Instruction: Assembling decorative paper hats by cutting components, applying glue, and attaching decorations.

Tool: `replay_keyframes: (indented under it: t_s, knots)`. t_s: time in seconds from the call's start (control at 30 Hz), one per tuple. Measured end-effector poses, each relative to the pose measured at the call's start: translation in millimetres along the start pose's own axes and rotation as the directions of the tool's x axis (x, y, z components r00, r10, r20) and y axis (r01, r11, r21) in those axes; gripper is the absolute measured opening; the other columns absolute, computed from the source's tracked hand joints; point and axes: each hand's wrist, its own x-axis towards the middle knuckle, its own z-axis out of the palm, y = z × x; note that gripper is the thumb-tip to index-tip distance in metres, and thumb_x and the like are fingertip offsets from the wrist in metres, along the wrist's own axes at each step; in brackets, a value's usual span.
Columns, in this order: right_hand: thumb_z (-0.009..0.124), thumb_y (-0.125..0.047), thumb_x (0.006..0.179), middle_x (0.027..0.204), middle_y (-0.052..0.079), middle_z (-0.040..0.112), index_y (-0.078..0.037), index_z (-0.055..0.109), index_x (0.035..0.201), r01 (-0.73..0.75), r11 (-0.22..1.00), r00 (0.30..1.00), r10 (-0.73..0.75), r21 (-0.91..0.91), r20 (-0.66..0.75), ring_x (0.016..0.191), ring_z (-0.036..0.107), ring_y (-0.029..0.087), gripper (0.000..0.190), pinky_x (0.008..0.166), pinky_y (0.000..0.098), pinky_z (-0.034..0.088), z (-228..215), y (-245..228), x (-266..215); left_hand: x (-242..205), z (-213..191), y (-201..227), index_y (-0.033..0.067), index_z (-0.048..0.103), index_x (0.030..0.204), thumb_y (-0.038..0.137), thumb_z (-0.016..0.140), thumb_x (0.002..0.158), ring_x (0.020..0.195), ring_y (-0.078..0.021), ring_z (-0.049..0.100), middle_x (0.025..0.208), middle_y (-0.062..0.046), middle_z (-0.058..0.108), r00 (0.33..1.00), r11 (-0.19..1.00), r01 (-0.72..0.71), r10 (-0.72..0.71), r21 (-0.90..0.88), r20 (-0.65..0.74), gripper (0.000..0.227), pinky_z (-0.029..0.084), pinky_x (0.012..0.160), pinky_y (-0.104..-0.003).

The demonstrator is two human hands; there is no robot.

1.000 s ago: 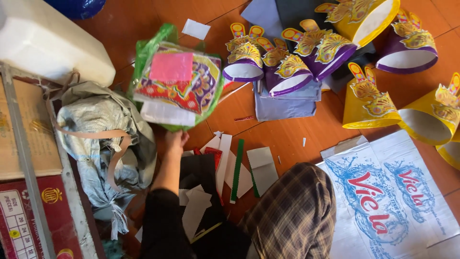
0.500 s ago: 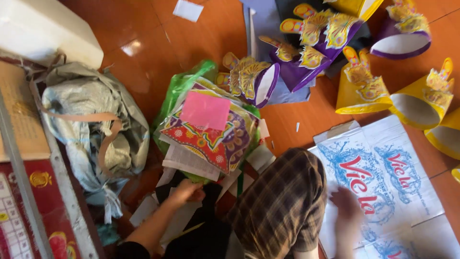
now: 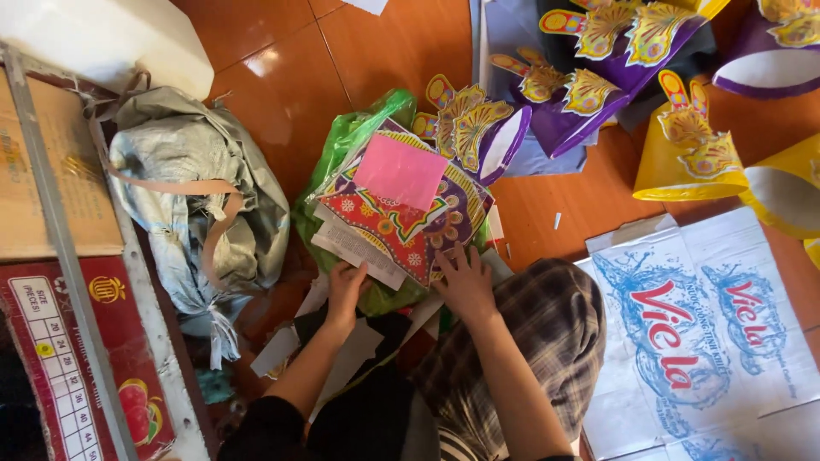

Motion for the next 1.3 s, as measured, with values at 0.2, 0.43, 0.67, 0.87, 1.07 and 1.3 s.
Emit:
replay_keyframes:
  t_s: [0.2,0.43,0.67,0.87,1.07,1.3]
  knots:
    - [0.067,-0.045,0.087,0.165,0.01,0.011,-0.032,0.034,0.152,0.097,0.994,0.986,-0.102,0.04,0.133,0.147,0.018,0.041,0.074,0.105,0.0682,0.035,-8.5,-15.3,6.1,39.3,10.8,1.7,0.0083,0.018,0.157,0.029,0.067,0.099,0.144,-0.0348,0.028,0.155,-0.021,0.021,0.982,0.968,-0.19,0.187,-0.164,-0.035,0.078,0.033,0.116,-0.051]
    - [0.068,-0.051,0.085,0.165,0.01,0.014,-0.034,0.025,0.156,0.215,0.972,0.933,-0.234,0.098,0.273,0.149,0.014,0.039,0.085,0.11,0.0647,0.031,-18.0,-16.0,2.2,61.9,49.7,27.3,-0.0003,0.009,0.155,0.025,0.086,0.082,0.147,-0.0384,0.023,0.156,-0.028,0.02,0.941,0.935,-0.26,0.189,-0.241,-0.28,0.109,0.023,0.119,-0.053]
    - [0.068,-0.027,0.088,0.129,0.018,0.064,-0.016,0.062,0.132,0.317,0.729,0.936,-0.138,0.607,-0.324,0.121,0.058,0.037,0.046,0.098,0.0504,0.05,-55.6,-25.2,-29.8,32.1,2.8,54.7,0.0084,0.05,0.134,0.004,0.088,0.064,0.11,-0.0252,0.055,0.119,-0.013,0.057,0.866,0.846,-0.471,0.39,-0.251,-0.312,0.079,0.042,0.102,-0.046]
    - [0.05,-0.071,0.089,0.156,0.025,0.032,-0.015,0.021,0.158,-0.217,0.413,0.963,0.237,0.885,0.126,0.147,0.023,0.038,0.093,0.124,0.0493,0.018,-59.3,-9.6,-21.6,-32.6,-99.5,59.7,0.0089,0.057,0.128,0.01,0.082,0.073,0.082,-0.0194,0.064,0.1,-0.008,0.065,0.971,0.963,-0.227,0.235,-0.143,0.039,0.06,0.052,0.073,-0.035]
    - [0.085,-0.026,0.077,0.102,0.019,0.069,0.0,0.056,0.133,-0.119,-0.355,0.944,0.248,0.927,0.216,0.091,0.07,0.029,0.068,0.078,0.0521,0.056,-32.7,9.4,-68.9,-46.8,-63.0,43.6,0.006,0.049,0.138,0.009,0.084,0.069,0.077,-0.0273,0.068,0.096,-0.013,0.064,0.953,0.987,-0.075,0.112,-0.142,0.281,0.077,0.057,0.069,-0.047]
    - [0.047,-0.014,0.095,0.108,0.036,0.067,0.017,0.049,0.132,-0.019,-0.242,0.899,0.421,0.97,0.123,0.086,0.068,0.04,0.048,0.073,0.0462,0.057,-44.0,99.8,-244.9,-31.3,35.6,31.1,0.0017,0.045,0.139,0.018,0.077,0.082,0.104,-0.0286,0.064,0.124,-0.019,0.063,0.317,0.97,0.071,0.2,-0.234,0.927,0.068,0.052,0.088,-0.045]
